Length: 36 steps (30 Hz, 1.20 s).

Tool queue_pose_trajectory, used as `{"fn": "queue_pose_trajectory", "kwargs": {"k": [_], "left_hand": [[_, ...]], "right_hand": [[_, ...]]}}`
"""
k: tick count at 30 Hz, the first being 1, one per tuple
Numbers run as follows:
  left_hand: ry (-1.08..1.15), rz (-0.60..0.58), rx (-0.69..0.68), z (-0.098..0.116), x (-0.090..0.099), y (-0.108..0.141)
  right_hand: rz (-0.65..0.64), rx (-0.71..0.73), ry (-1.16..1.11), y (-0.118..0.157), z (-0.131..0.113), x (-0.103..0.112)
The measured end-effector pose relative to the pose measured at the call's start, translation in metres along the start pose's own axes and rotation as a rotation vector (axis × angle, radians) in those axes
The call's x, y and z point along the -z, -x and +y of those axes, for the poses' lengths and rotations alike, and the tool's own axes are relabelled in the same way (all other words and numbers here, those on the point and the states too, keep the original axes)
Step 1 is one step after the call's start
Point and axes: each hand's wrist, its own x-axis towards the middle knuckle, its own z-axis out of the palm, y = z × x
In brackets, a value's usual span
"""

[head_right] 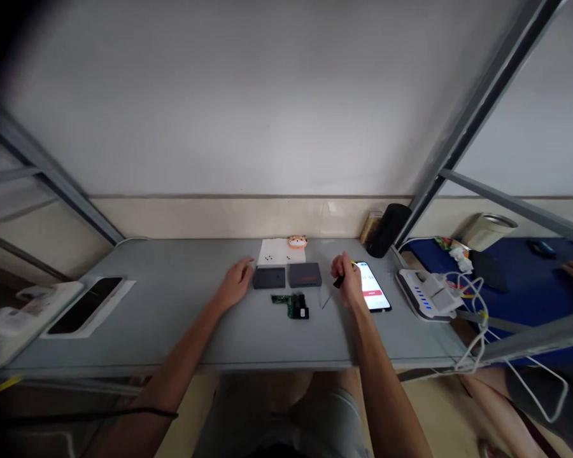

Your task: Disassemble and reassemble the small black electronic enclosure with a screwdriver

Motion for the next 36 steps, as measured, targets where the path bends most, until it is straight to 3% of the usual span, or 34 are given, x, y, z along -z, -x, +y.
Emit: {"fn": "queue_pose_trajectory", "kwargs": {"k": [3,6,9,12,15,18,22,27,32,36], "left_hand": [[-0.001,-0.005,-0.005,0.000,0.001,0.000],[-0.003,-0.014,-0.002,0.001,0.001,0.000],[-0.002,-0.025,0.006,0.004,0.003,0.000],[-0.002,-0.035,0.011,0.006,0.003,0.000],[-0.006,-0.041,0.025,0.006,0.002,0.001],[-0.013,-0.042,0.039,0.005,0.001,0.001],[-0.017,-0.035,0.041,0.004,0.001,0.000],[-0.023,-0.025,0.002,0.002,0.003,-0.001],[-0.018,-0.026,-0.030,-0.008,-0.001,-0.003],[-0.015,-0.022,-0.043,-0.014,-0.006,-0.005]], "right_hand": [[-0.067,0.080,0.115,0.007,-0.017,0.004],[-0.300,0.185,0.509,0.021,-0.023,0.002],[-0.584,0.226,0.913,0.043,-0.012,-0.002],[-0.726,0.211,1.185,0.061,0.006,-0.001],[-0.741,0.250,1.254,0.068,0.017,0.005],[-0.719,0.347,1.168,0.058,0.016,0.000],[-0.532,0.482,0.930,0.019,0.007,-0.033],[-0.451,0.473,1.016,-0.022,0.014,-0.066],[-0.543,0.403,1.135,-0.015,0.036,-0.059],[-0.569,0.399,1.146,-0.010,0.039,-0.054]]}}
